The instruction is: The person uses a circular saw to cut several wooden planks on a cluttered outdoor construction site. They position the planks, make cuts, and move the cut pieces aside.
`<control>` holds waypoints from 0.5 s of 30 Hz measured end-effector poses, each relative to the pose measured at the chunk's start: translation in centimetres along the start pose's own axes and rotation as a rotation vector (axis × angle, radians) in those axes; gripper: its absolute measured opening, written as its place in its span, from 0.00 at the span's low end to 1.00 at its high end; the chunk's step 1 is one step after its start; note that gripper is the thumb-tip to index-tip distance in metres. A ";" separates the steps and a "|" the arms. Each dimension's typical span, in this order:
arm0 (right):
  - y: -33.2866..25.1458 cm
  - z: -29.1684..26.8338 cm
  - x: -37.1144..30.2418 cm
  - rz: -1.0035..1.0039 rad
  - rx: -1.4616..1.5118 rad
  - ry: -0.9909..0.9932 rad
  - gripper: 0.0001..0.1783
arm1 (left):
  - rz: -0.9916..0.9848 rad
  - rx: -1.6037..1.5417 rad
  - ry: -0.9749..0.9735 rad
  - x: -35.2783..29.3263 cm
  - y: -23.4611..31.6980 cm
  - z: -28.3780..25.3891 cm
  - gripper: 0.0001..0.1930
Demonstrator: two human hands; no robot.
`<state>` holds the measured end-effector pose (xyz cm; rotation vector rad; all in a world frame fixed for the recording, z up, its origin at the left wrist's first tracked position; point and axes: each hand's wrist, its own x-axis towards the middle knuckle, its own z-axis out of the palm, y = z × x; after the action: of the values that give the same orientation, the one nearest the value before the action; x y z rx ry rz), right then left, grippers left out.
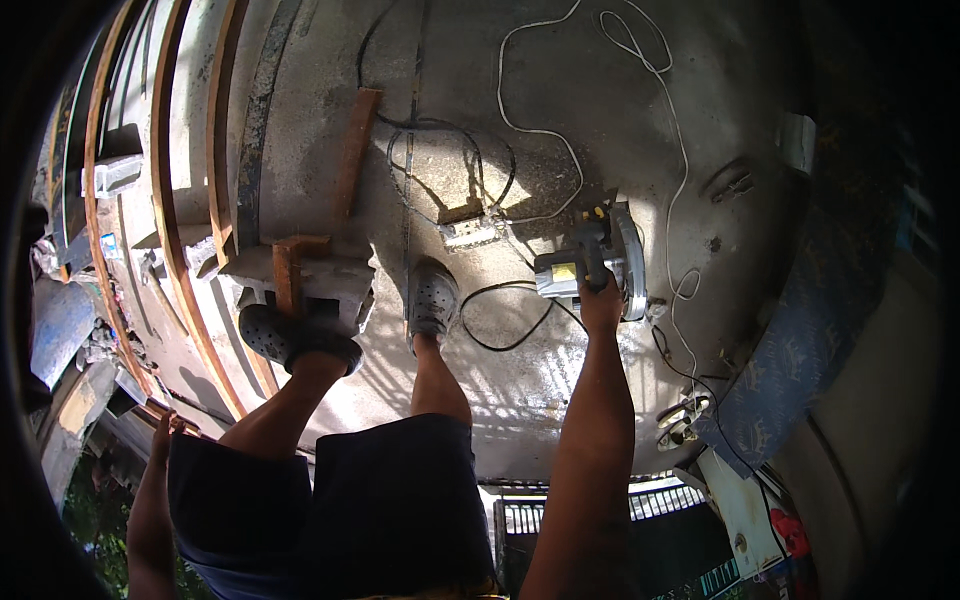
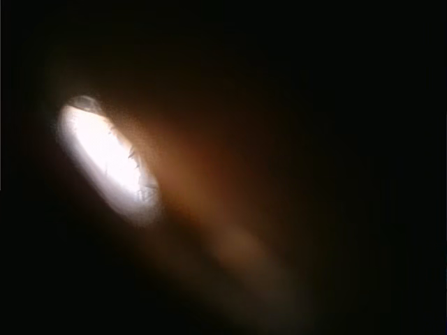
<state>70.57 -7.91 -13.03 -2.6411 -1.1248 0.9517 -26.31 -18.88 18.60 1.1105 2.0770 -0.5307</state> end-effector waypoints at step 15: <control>4.7 4.7 0.0 0.098 -0.232 -0.244 0.36 | 0.029 0.166 -0.262 3.5 27.1 2.2 0.39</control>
<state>70.65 -11.90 -18.38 -2.8459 -1.2335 1.2627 -4.04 -3.56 13.79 1.0976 1.8133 -0.8016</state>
